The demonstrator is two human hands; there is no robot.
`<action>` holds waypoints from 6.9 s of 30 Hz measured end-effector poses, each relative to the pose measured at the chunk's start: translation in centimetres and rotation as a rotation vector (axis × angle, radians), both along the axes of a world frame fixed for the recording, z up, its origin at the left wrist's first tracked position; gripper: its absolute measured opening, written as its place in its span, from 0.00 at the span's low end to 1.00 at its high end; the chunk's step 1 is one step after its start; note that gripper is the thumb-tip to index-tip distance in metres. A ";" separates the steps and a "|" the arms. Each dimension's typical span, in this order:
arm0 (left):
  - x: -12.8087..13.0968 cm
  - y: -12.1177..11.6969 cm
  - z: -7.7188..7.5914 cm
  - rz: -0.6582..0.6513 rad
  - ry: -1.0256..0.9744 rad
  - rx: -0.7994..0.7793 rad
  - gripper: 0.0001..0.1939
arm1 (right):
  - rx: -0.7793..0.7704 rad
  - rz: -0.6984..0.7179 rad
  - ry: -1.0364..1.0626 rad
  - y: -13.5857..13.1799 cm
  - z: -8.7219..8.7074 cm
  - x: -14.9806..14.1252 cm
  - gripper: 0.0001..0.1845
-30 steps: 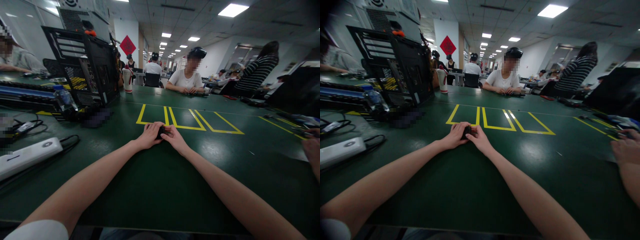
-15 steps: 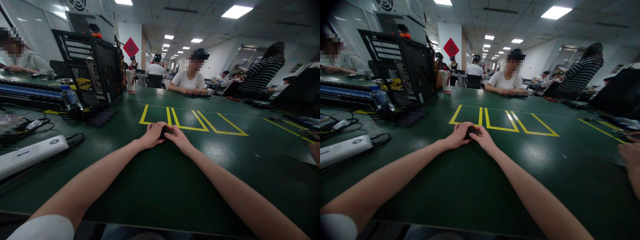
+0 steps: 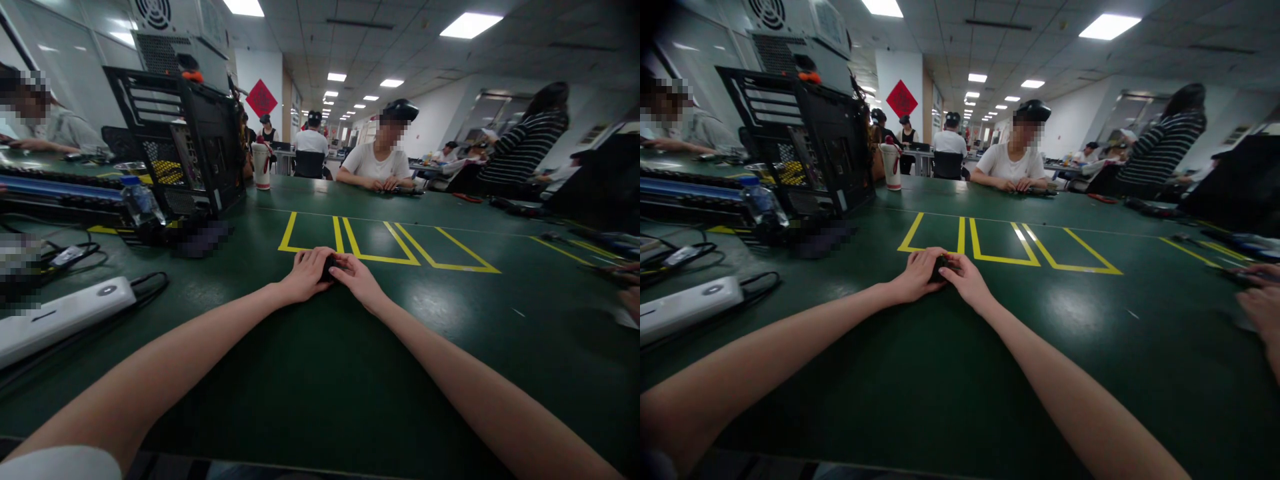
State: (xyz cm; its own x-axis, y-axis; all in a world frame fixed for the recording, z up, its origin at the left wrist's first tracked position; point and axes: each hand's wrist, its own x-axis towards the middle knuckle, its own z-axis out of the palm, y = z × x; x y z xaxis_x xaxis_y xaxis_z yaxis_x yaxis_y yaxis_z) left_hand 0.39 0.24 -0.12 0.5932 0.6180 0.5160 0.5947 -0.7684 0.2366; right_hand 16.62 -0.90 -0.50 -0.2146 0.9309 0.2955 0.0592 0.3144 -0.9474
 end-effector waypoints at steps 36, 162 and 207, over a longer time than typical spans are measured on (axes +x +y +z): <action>0.0 -0.1 0.1 -0.040 -0.036 -0.016 0.28 | -0.037 0.080 0.060 -0.2 0.0 0.5 0.18; -0.1 0.0 0.1 -0.043 -0.046 -0.019 0.28 | -0.058 -0.008 0.063 -0.6 0.3 -0.1 0.17; 0.2 -0.2 0.1 -0.018 -0.043 -0.003 0.28 | 0.042 0.006 0.067 -1.0 0.1 0.2 0.18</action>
State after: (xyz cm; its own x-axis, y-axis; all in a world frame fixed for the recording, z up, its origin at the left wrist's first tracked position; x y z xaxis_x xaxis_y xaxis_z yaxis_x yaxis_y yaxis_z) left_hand 0.62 0.04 -0.06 0.5816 0.6090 0.5393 0.5697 -0.7782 0.2645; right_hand 16.82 -1.90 -0.42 -0.1990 0.9161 0.3480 -0.0058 0.3540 -0.9352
